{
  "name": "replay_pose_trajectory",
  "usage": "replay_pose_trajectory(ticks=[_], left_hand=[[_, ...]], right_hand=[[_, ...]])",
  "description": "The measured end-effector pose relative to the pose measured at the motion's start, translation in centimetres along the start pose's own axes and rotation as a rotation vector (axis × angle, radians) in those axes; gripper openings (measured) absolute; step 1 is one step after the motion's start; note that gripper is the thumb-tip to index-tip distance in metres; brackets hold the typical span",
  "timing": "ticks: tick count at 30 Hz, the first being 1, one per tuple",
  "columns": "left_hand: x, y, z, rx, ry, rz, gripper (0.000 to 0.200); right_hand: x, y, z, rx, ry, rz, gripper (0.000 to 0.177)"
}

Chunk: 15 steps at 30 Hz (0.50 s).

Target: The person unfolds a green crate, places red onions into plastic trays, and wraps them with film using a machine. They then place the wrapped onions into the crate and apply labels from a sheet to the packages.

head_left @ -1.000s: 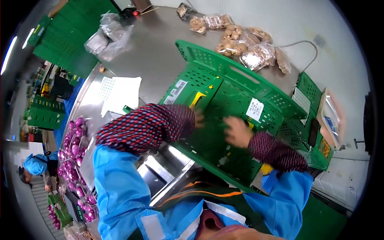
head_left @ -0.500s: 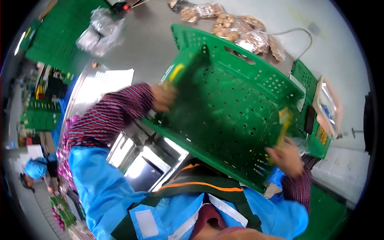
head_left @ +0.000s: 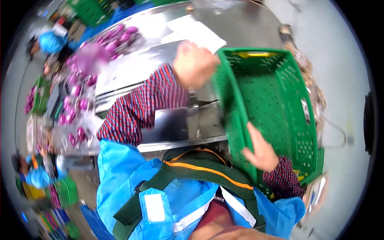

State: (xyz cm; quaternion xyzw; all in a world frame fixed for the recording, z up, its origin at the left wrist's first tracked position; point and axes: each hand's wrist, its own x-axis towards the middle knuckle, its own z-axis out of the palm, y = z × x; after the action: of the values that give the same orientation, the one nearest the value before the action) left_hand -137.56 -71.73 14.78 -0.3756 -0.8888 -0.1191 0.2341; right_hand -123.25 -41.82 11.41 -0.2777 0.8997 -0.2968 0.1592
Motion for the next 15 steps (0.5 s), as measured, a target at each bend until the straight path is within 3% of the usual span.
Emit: replay_pose_trajectory(ticks=[1,2,4,6,8,9,10,12,15], left_hand=[[-3.0,3.2,-3.1,0.072,-0.209,-0.061,0.019],[-8.0,3.5,-2.6,0.011,0.035,0.065,0.017],[-15.8,4.4,-4.7,-0.025,0.147,-0.027,0.017],[-25.0,3.6,-6.6,0.006,0.123,-0.473,0.022],[-35.0,1.7,-8.1,-0.001,0.327,-0.929,0.03],[-38.8,0.5,-9.6,-0.25,0.502,-1.479,0.033],[-42.6,-1.0,-11.0,-0.533,0.695,-2.003,0.036],[-55.8,-6.7,-8.8,0.024,0.944,-1.709,0.042],[-60.8,-13.4,-13.1,0.272,0.903,-1.661,0.039]], right_hand=[[2.4,0.0,0.0,-0.086,0.068,-0.081,0.07],[4.1,-0.4,-0.2,-0.107,0.037,-0.088,0.068],[7.0,-1.0,0.0,-0.379,0.112,-0.241,0.064],[10.4,-4.0,-0.6,-0.535,0.203,-0.261,0.059],[14.2,-7.5,-0.5,-0.256,0.163,-0.25,0.054],[16.1,-10.1,0.1,0.009,0.093,-0.155,0.049],[18.2,-13.3,1.3,0.047,0.079,-0.196,0.043],[22.4,-19.1,5.3,0.062,0.034,-0.333,0.037],[27.2,-27.7,14.0,0.042,-0.065,-0.533,0.026]])
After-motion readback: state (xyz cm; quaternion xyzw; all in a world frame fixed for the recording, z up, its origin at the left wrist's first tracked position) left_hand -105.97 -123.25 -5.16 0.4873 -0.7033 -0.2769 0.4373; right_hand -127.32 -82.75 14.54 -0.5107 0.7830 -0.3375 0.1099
